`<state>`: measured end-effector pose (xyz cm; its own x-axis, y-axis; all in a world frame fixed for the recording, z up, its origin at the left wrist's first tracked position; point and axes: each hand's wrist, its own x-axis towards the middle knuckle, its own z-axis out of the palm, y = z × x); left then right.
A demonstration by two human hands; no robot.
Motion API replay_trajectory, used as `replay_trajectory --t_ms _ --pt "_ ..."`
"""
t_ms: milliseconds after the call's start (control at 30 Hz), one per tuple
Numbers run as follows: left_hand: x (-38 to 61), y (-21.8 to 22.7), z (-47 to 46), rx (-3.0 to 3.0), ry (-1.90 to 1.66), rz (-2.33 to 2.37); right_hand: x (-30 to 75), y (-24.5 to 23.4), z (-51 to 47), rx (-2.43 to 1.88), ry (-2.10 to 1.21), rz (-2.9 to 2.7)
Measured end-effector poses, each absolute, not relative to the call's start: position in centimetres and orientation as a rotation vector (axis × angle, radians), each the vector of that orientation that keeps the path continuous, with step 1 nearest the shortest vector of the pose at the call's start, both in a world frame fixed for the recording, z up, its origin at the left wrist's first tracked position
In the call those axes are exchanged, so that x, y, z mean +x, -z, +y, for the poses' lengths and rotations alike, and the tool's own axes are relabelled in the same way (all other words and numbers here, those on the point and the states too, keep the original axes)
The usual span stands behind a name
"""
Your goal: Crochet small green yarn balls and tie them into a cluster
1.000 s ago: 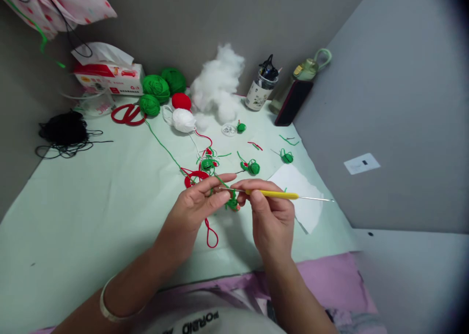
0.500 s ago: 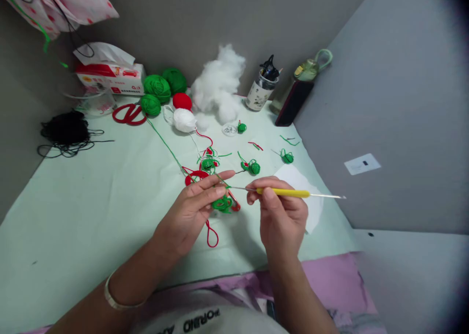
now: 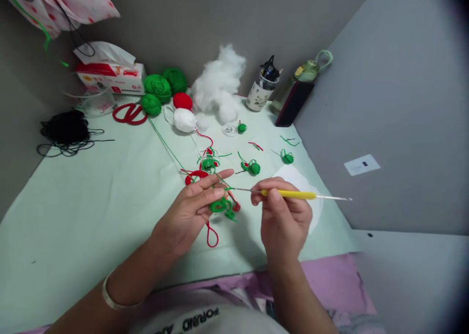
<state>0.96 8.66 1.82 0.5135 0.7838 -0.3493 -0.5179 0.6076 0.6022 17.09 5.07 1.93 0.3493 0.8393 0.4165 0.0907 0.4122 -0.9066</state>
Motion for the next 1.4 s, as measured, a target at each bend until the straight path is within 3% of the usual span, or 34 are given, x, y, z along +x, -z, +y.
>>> replay_trajectory --t_ms 167,433,633,767,900,1067,1300,1400 --pt "1.4 -1.8 8.4 0.587 -0.864 0.671 16.7 -1.6 5.6 -0.962 -0.874 -1.098" --pt "2.3 -1.2 7.9 0.495 -0.984 0.710 15.8 -1.5 4.5 -1.108 -0.535 -1.432" --pt "1.7 -0.9 8.4 0.436 -0.937 0.691 17.3 -1.1 5.2 -1.112 -0.593 -1.578" --pt "0.4 -0.6 9.0 0.437 -0.943 0.714 19.2 0.6 6.8 -1.353 -0.561 -1.878" --pt "-0.8 -0.2 9.3 0.464 -0.894 0.725 19.5 2.3 7.9 -1.813 -0.295 -2.333" --pt "-1.3 -0.1 9.2 0.516 -0.832 0.731 19.6 3.3 8.5 -1.906 -0.122 -2.386" --pt "-1.4 -0.1 9.0 0.567 -0.810 0.746 22.0 2.6 7.9 -1.622 -0.754 -1.773" --pt "-1.4 0.0 9.0 0.559 -0.812 0.745 22.0 2.0 7.2 -1.464 -0.785 -1.749"
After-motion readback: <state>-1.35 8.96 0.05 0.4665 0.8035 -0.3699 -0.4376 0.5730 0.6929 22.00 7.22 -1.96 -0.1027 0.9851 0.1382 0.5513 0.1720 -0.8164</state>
